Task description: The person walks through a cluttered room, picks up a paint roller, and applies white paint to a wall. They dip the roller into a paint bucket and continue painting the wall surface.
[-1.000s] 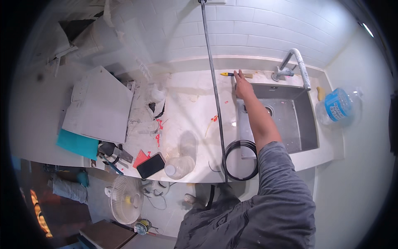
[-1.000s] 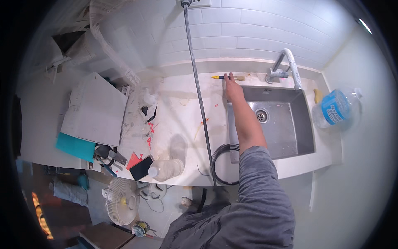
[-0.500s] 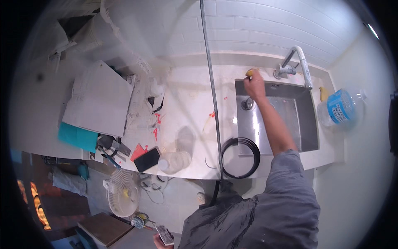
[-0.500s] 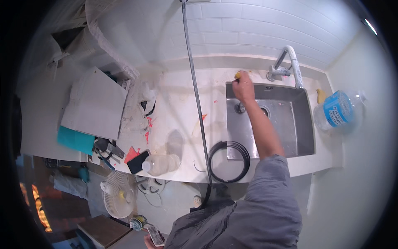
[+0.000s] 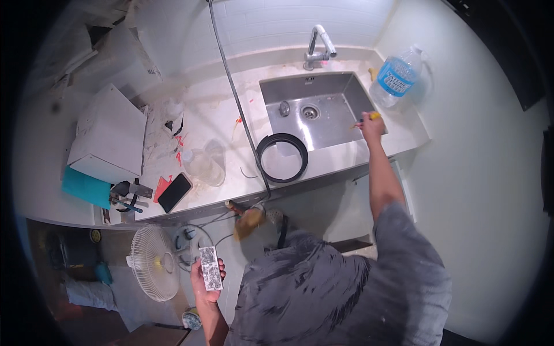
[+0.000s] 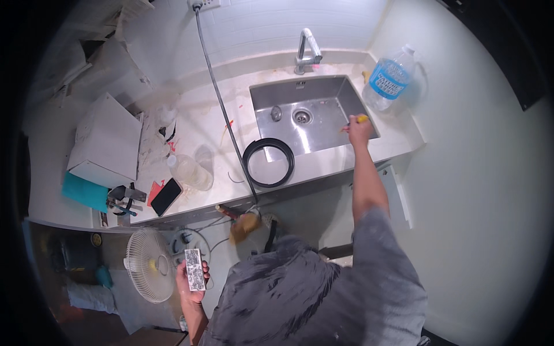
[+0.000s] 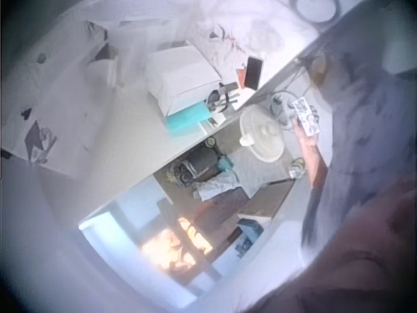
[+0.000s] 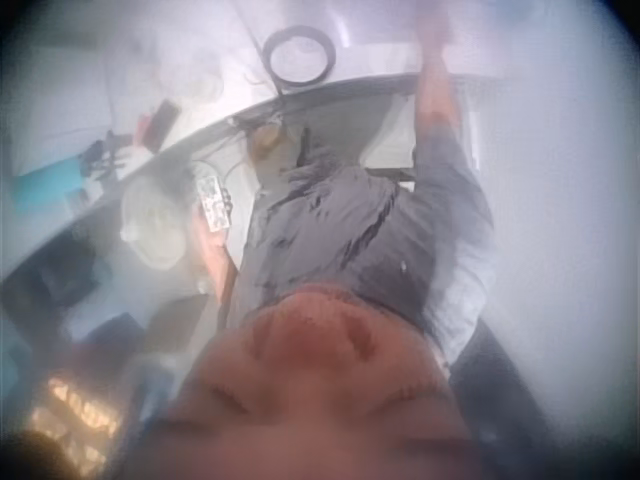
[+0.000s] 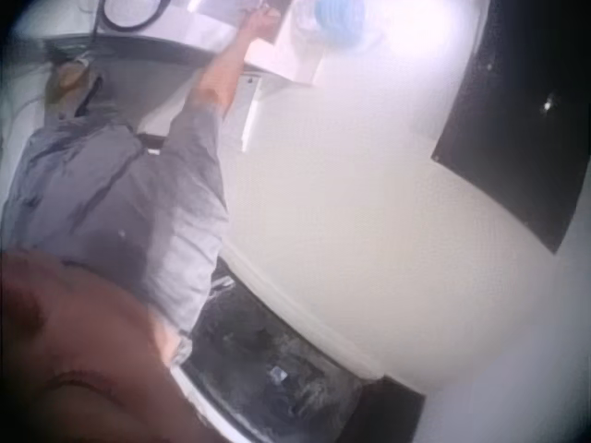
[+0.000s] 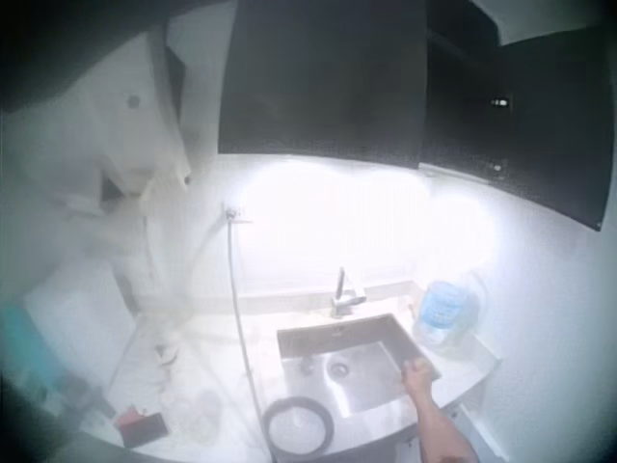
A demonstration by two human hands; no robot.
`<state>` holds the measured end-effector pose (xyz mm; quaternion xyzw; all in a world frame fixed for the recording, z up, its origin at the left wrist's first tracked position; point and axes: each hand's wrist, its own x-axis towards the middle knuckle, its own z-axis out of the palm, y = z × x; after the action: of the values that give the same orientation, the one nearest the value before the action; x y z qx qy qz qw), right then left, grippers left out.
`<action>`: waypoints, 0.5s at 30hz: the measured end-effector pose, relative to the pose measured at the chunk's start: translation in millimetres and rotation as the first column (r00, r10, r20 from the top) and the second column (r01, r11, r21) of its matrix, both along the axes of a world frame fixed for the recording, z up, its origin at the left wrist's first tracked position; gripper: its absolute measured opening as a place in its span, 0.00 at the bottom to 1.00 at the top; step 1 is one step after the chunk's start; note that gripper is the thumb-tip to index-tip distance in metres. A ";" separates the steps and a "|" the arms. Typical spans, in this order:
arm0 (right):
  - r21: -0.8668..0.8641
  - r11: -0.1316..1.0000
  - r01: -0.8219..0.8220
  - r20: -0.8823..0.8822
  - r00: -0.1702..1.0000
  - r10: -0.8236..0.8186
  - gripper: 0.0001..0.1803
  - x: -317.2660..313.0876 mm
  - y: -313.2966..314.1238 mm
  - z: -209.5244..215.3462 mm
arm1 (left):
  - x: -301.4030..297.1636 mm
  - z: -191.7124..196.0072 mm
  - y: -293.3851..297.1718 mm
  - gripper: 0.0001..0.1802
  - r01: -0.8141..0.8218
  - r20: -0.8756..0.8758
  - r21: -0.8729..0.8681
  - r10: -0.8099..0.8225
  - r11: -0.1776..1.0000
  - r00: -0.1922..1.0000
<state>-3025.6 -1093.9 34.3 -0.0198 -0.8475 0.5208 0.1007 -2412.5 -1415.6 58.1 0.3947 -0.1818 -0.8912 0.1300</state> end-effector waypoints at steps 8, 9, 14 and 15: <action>-0.199 0.966 -0.168 -0.269 0.957 0.111 0.13 41.0 95.2 150.4 | 42.1 -19.7 30.1 0.22 0.083 0.025 -0.041 -0.082 0.996 0.996; -0.246 0.945 -0.217 -0.347 0.930 0.123 0.13 42.6 99.1 176.1 | 46.2 -19.9 35.9 0.22 0.073 0.038 -0.047 -0.071 0.996 0.997; -0.111 0.951 -0.287 -0.776 0.623 0.098 0.13 77.2 77.9 291.5 | 59.1 -10.8 61.8 0.22 -0.004 0.125 -0.123 0.020 0.992 0.992; -0.030 0.967 -0.255 -0.870 0.483 0.101 0.14 86.2 85.5 313.2 | 53.4 -12.3 64.8 0.22 -0.002 0.119 -0.114 0.016 0.993 0.993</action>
<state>-2939.4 -1008.4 347.5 0.3222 -0.6386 0.5326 0.4526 -2359.1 -1350.9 45.8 0.4402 -0.2380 -0.8536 0.1451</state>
